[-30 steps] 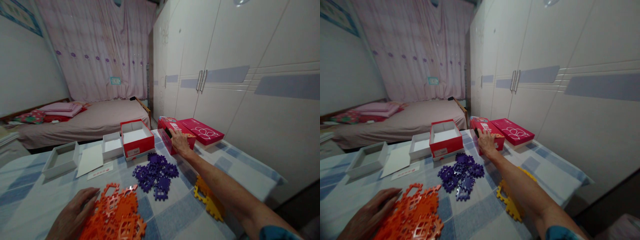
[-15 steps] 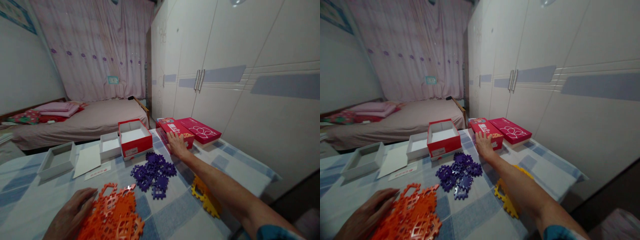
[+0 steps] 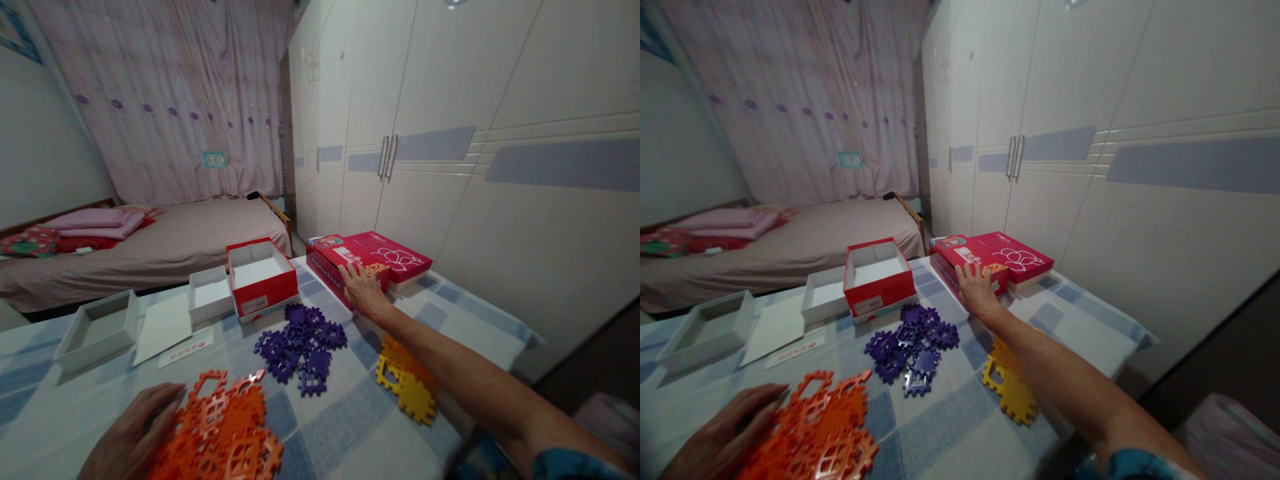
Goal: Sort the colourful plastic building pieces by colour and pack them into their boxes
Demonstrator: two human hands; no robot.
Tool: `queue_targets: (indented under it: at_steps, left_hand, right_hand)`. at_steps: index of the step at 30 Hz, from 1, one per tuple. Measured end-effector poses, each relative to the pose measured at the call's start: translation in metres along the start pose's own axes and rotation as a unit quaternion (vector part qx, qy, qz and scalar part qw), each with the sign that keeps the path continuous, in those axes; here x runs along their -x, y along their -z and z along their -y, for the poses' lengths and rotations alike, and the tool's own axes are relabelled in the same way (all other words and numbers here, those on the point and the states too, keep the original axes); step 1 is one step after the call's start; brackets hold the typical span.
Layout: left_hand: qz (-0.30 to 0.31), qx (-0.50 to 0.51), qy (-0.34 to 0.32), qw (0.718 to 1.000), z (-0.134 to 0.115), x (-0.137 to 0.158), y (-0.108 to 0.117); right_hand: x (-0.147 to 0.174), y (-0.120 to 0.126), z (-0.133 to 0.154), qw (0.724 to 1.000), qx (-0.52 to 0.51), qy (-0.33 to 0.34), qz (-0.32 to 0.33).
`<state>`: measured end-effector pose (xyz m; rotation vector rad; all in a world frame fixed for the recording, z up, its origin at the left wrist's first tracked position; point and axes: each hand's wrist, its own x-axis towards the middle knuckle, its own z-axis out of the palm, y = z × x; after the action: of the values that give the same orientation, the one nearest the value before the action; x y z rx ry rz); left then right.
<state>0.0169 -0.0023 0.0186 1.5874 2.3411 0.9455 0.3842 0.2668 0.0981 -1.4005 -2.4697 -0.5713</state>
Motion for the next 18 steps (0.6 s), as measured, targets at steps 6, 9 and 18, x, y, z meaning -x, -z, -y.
queue_targets:
  at_steps: [6,9,18]
  left_hand:
    - [0.012,-0.010,0.003,1.000,-0.006,0.002,0.003]
    - [0.014,-0.015,-0.008,1.000,-0.005,0.003,0.002]
    - [-0.013,-0.012,-0.044,0.999,0.000,0.002,-0.004]
  right_hand:
    - [0.000,-0.002,-0.004,1.000,0.007,-0.011,-0.001]
    - [0.001,-0.003,-0.006,1.000,0.011,-0.004,-0.003]
    - [0.001,0.015,0.007,0.995,-0.051,0.032,-0.084]
